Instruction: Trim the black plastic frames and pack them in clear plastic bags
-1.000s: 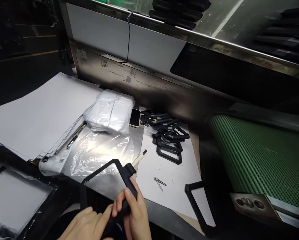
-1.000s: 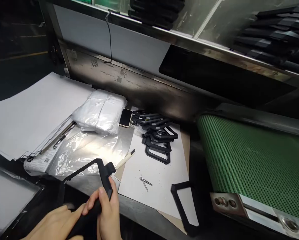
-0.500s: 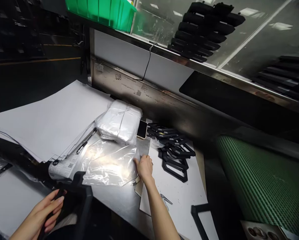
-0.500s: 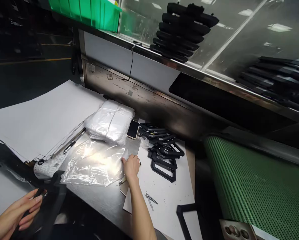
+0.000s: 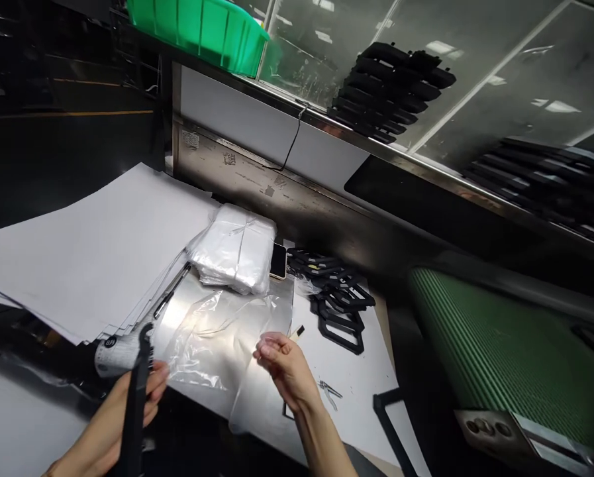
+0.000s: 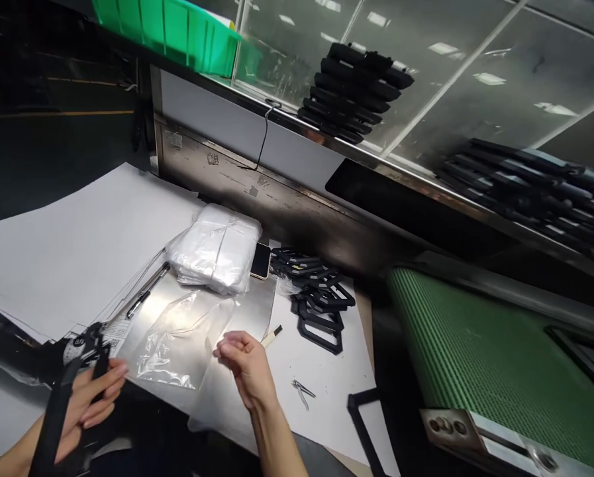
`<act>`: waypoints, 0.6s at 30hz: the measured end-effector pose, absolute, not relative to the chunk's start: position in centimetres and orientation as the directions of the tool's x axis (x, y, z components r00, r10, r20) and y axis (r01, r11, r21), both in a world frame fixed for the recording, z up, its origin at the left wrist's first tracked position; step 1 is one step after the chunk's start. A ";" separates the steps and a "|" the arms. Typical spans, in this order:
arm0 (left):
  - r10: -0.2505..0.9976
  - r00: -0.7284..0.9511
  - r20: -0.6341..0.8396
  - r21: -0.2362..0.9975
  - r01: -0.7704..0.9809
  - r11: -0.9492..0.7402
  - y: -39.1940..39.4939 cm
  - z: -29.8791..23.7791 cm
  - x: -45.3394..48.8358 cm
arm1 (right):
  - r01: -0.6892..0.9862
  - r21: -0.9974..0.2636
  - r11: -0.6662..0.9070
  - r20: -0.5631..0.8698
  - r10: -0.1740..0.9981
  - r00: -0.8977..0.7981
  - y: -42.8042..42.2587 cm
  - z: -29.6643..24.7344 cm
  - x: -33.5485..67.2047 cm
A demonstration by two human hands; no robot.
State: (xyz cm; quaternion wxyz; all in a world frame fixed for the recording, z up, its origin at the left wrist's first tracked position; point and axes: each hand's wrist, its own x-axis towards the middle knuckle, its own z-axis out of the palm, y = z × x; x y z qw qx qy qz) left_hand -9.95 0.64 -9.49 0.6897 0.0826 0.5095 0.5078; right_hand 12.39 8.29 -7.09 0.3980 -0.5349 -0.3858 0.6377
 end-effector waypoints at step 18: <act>0.787 0.331 -0.521 0.688 -0.384 0.617 0.7 -7.7 -7.1 | 0.019 -0.885 -0.466 -0.459 0.863 -0.212 -0.7 -5.4 8.0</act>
